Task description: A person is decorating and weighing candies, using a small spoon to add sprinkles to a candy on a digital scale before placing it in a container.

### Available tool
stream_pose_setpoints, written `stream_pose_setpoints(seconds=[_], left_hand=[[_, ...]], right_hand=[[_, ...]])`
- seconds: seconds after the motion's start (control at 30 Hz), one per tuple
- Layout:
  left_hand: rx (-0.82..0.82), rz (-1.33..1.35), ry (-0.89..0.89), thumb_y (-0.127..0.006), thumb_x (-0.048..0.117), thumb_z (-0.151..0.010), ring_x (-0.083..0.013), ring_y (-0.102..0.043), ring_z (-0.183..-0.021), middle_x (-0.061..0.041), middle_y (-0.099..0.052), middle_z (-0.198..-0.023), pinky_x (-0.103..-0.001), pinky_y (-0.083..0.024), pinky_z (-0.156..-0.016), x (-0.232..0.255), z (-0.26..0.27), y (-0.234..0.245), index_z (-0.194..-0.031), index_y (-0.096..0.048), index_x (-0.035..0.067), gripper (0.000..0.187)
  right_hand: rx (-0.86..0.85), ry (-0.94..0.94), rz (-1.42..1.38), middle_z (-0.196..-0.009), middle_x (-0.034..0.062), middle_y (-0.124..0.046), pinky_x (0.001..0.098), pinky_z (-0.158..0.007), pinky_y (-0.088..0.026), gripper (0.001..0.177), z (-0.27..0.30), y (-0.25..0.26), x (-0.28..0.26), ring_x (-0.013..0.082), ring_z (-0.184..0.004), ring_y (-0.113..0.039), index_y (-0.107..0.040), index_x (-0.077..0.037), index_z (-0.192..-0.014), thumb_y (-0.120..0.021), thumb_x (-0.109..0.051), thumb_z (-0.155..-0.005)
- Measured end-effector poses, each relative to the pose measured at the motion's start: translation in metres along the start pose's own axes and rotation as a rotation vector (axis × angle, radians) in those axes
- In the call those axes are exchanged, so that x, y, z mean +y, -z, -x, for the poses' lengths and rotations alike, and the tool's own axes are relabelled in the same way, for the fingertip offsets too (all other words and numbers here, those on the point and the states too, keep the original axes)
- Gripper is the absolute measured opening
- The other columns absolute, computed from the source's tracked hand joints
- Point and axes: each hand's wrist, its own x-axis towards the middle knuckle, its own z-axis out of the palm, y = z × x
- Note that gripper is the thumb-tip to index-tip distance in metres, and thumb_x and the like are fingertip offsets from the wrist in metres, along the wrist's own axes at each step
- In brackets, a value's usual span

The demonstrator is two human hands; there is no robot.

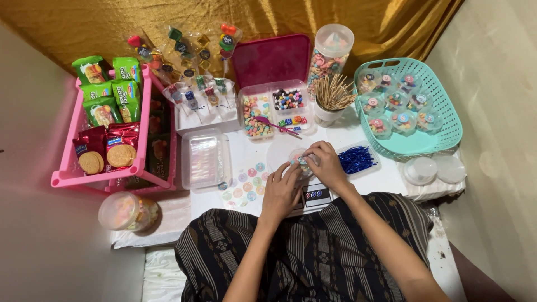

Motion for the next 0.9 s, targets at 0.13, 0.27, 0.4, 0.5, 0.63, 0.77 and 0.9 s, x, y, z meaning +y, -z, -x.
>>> stream_pose_setpoints(seconds=[0.13, 0.27, 0.4, 0.5, 0.63, 0.77, 0.9], left_hand=[[-0.020, -0.008, 0.002, -0.068, 0.027, -0.088, -0.0253, -0.047, -0.136, -0.002, -0.059, -0.138, -0.044, -0.047, -0.100, 0.003, 0.000, 0.002, -0.132, -0.055, 0.019, 0.046], [-0.016, -0.027, 0.000, -0.069, 0.025, -0.086, -0.0272, -0.049, -0.134, -0.002, -0.059, -0.136, -0.045, -0.049, -0.098, 0.004, -0.002, 0.002, -0.130, -0.054, 0.019, 0.047], [0.008, -0.066, -0.026, -0.069, 0.024, -0.085, -0.0285, -0.050, -0.132, -0.003, -0.060, -0.134, -0.045, -0.050, -0.097, 0.004, -0.003, 0.000, -0.128, -0.054, 0.018, 0.046], [0.016, -0.056, -0.026, -0.071, 0.022, -0.082, -0.0298, -0.051, -0.132, -0.003, -0.060, -0.134, -0.045, -0.052, -0.095, 0.004, -0.005, 0.001, -0.128, -0.054, 0.018, 0.049], [-0.008, -0.065, -0.003, -0.070, 0.025, -0.083, -0.0276, -0.051, -0.132, -0.002, -0.060, -0.134, -0.043, -0.051, -0.096, 0.006, -0.007, 0.002, -0.131, -0.055, 0.018, 0.051], [-0.036, -0.082, 0.016, -0.069, 0.026, -0.083, -0.0260, -0.052, -0.131, 0.000, -0.061, -0.133, -0.042, -0.051, -0.096, 0.005, -0.007, -0.001, -0.132, -0.057, 0.018, 0.051], [-0.068, -0.087, 0.042, -0.068, 0.026, -0.084, -0.0249, -0.052, -0.131, 0.000, -0.061, -0.132, -0.041, -0.052, -0.095, 0.007, -0.009, 0.001, -0.132, -0.059, 0.019, 0.049]], right_hand=[[0.037, -0.026, -0.036, -0.098, 0.0035, -0.065, 0.0377, -0.087, -0.053, 0.016, 0.002, -0.001, -0.002, 0.0254, -0.095, -0.064, -0.072, -0.015, -0.104, -0.075, -0.013, -0.089], [-0.002, 0.061, 0.066, -0.102, 0.0047, -0.064, 0.0382, -0.090, -0.052, 0.018, 0.004, -0.001, -0.004, 0.0264, -0.099, -0.062, -0.077, -0.016, -0.099, -0.068, -0.004, -0.089], [0.012, 0.104, 0.094, -0.105, 0.0083, -0.066, 0.0367, -0.090, -0.053, 0.024, 0.008, 0.001, -0.008, 0.0281, -0.101, -0.063, -0.078, -0.014, -0.099, -0.059, -0.001, -0.093], [0.033, 0.099, 0.037, -0.107, 0.0108, -0.067, 0.0397, -0.091, -0.053, 0.031, 0.010, 0.003, -0.005, 0.0305, -0.102, -0.064, -0.076, -0.008, -0.106, -0.053, 0.004, -0.091], [0.043, 0.109, -0.037, -0.112, 0.0078, -0.069, 0.0403, -0.093, -0.052, 0.039, 0.019, 0.011, -0.008, 0.0301, -0.106, -0.065, -0.076, -0.013, -0.108, -0.047, 0.007, -0.092], [0.044, 0.145, -0.037, -0.118, 0.0096, -0.071, 0.0421, -0.094, -0.052, 0.036, 0.025, 0.017, -0.015, 0.0322, -0.108, -0.065, -0.079, -0.014, -0.097, -0.050, 0.008, -0.091], [0.113, 0.004, -0.178, -0.115, 0.0068, -0.073, 0.0391, -0.092, -0.055, 0.036, 0.029, 0.006, 0.002, 0.0283, -0.106, -0.069, -0.080, -0.015, -0.100, -0.052, 0.006, -0.090]])
